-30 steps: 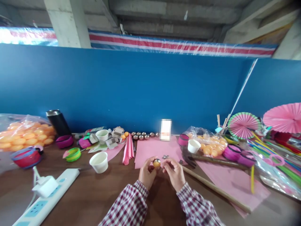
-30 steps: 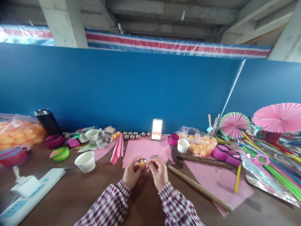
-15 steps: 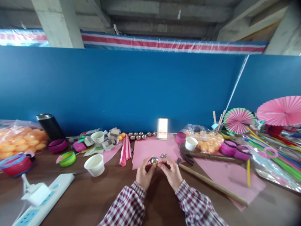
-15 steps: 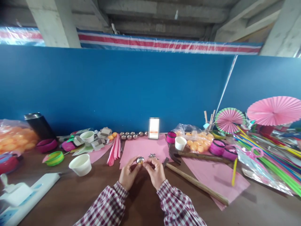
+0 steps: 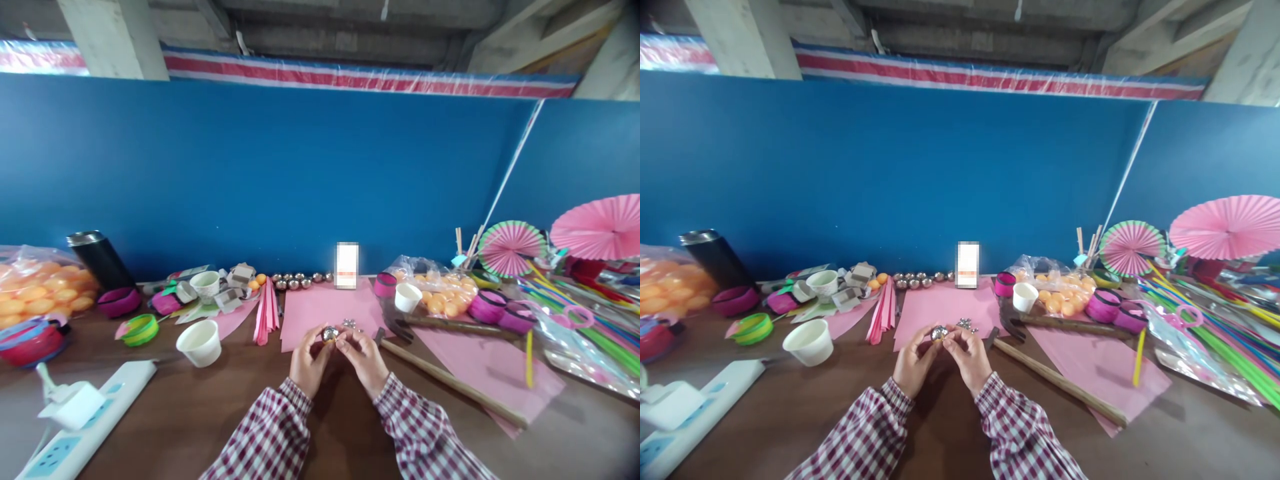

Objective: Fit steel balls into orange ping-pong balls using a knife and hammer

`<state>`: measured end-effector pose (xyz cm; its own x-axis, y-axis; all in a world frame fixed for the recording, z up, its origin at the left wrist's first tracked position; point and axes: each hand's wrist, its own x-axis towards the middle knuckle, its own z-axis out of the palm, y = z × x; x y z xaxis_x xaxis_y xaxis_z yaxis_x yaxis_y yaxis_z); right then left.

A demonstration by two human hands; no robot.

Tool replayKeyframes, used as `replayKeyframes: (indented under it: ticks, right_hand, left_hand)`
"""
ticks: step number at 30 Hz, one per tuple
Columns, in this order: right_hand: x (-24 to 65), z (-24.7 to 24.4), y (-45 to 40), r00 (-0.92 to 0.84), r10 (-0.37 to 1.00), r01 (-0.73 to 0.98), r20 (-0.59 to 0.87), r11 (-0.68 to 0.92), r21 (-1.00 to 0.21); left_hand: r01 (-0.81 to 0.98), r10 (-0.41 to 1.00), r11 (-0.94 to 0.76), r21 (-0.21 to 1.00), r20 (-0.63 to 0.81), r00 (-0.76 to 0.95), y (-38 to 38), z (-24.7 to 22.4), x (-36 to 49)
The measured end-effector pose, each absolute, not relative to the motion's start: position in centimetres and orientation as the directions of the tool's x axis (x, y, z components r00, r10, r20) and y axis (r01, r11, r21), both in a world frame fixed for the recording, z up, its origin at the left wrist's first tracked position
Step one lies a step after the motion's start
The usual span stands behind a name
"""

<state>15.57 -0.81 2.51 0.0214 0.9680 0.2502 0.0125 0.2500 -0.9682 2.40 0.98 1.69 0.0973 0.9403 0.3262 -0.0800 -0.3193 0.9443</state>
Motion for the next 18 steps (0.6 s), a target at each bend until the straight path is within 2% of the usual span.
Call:
replayKeyframes:
  ticks: [12,18]
  right_hand:
    - [15.68,2.52,-0.75,0.003,0.975,-0.002,0.222,0.222,-0.975]
    - [15.67,2.69,-0.79,-0.007,0.975,-0.024,0.221,0.221,-0.975]
  left_hand:
    - [0.011,0.917,-0.385,0.923,0.381,0.122,1.16,1.14,2.3]
    - [-0.007,0.924,-0.357,0.934,0.354,0.141,1.13,1.15,2.33]
